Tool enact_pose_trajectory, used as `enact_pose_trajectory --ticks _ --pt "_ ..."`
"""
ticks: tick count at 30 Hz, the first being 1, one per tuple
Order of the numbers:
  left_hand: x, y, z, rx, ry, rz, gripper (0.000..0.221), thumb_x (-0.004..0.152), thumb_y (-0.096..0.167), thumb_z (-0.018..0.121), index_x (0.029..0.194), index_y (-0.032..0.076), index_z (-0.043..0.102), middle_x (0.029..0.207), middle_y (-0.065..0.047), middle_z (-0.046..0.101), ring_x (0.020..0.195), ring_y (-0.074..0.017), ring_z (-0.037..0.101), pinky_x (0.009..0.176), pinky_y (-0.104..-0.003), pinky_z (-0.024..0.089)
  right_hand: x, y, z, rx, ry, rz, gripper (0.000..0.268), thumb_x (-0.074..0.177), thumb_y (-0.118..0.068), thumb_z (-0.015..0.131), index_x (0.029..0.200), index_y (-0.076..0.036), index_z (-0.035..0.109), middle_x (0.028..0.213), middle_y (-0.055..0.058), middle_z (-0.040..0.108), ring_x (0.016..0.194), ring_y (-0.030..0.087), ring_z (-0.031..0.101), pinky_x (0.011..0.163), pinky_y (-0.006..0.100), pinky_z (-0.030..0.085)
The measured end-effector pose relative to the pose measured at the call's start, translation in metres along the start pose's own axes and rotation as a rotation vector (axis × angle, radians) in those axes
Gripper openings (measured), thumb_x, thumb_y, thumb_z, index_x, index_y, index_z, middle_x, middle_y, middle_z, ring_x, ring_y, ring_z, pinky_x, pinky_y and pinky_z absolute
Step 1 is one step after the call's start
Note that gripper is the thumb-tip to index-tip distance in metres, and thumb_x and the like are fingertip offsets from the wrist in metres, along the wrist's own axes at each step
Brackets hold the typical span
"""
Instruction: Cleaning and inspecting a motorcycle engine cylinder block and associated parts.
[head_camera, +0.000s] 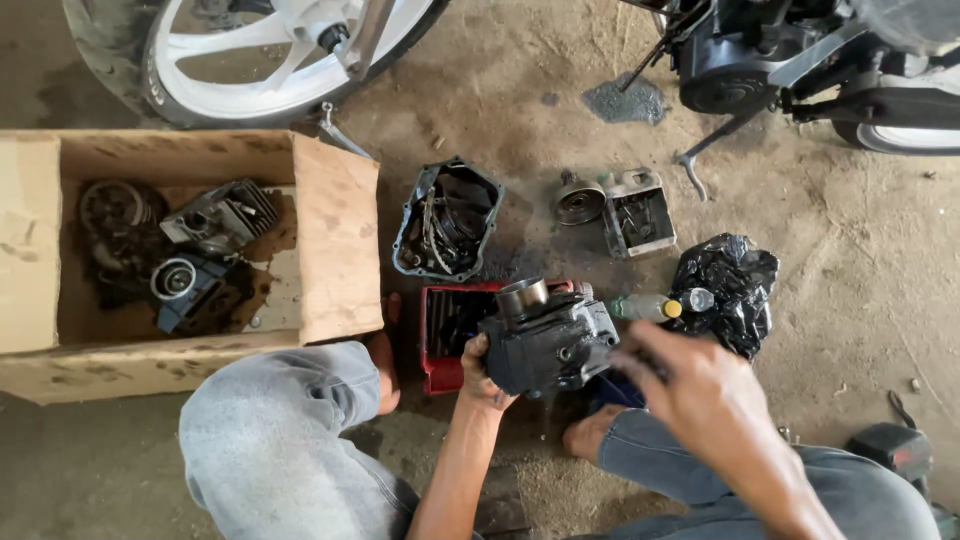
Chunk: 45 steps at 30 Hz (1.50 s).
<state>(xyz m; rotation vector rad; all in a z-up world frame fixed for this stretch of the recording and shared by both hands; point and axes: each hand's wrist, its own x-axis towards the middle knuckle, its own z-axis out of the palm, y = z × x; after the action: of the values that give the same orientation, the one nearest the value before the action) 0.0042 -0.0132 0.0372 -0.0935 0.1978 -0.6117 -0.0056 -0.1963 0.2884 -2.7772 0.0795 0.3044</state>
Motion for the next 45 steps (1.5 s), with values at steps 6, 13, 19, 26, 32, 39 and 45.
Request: enact_pose_trajectory --ticks 6,13,19,26,32,39,45 --pt "-0.003 0.0 -0.034 -0.07 -0.086 -0.018 0.067 0.082 0.035 0.079 0.137 0.001 0.062 0.135 -0.02 0.067 0.119 -0.0333 0.069 0.103 -0.046 0.058 0.014 0.002 -0.01 -0.13 -0.06 0.166 0.021 0.091 -0.036 0.066 0.102 -0.018 0.066 0.075 0.011 0.073 0.067 0.037 0.071 0.056 0.049 0.055" --pt "-0.002 0.002 -0.025 -0.059 -0.092 -0.03 0.07 0.085 0.036 0.079 0.141 0.0 0.059 0.137 -0.022 0.065 0.119 -0.0351 0.068 0.103 -0.046 0.057 0.018 0.009 -0.004 -0.052 0.097 -0.02 0.02 0.091 -0.036 0.068 0.099 -0.018 0.066 0.078 0.011 0.074 0.071 0.038 0.07 0.058 0.05 0.054" --pt "-0.005 0.007 -0.04 0.068 -0.04 -0.01 0.073 0.085 0.037 0.08 0.142 -0.003 0.059 0.133 -0.019 0.066 0.12 -0.0325 0.068 0.11 -0.048 0.053 0.01 0.076 0.038 0.42 -0.007 0.445 0.028 0.098 -0.025 0.068 0.122 -0.011 0.068 0.098 0.011 0.074 0.077 0.04 0.07 0.064 0.049 0.055" --pt "-0.003 0.011 0.024 0.214 0.067 -0.039 0.075 0.082 0.026 0.08 0.149 0.016 0.05 0.132 -0.008 0.066 0.12 -0.0247 0.064 0.104 -0.042 0.056 0.012 0.018 0.032 0.251 0.034 -0.324 0.107 0.052 -0.029 0.095 0.147 -0.015 0.046 0.147 0.015 0.052 0.113 0.035 0.066 0.077 0.041 0.061" --pt "-0.003 0.013 0.052 0.752 0.137 -0.024 0.055 0.082 0.025 0.083 0.13 0.02 0.055 0.123 -0.005 0.061 0.12 -0.0229 0.06 0.097 -0.041 0.054 0.012 0.039 0.059 0.135 -0.038 -0.151 0.098 0.051 -0.009 0.084 0.143 -0.018 0.051 0.132 0.008 0.059 0.091 0.033 0.074 0.074 0.04 0.063" --pt "-0.003 0.026 0.083 0.77 0.204 -0.178 0.061 0.098 0.049 0.067 0.141 0.007 0.058 0.115 -0.008 0.065 0.1 -0.0176 0.066 0.074 -0.03 0.054 0.001 0.039 0.072 0.357 0.153 -0.125 0.08 0.051 -0.014 0.087 0.127 -0.008 0.061 0.118 0.01 0.07 0.085 0.022 0.076 0.073 0.034 0.062" --pt "-0.016 0.056 0.113 0.667 0.004 -0.328 0.076 0.088 0.044 0.069 0.153 0.018 0.039 0.138 -0.009 0.06 0.11 -0.0214 0.07 0.089 -0.037 0.063 -0.005 0.038 0.066 0.417 0.227 0.028 0.082 0.051 -0.023 0.096 0.123 0.002 0.065 0.1 0.011 0.076 0.084 0.019 0.074 0.079 0.033 0.061"
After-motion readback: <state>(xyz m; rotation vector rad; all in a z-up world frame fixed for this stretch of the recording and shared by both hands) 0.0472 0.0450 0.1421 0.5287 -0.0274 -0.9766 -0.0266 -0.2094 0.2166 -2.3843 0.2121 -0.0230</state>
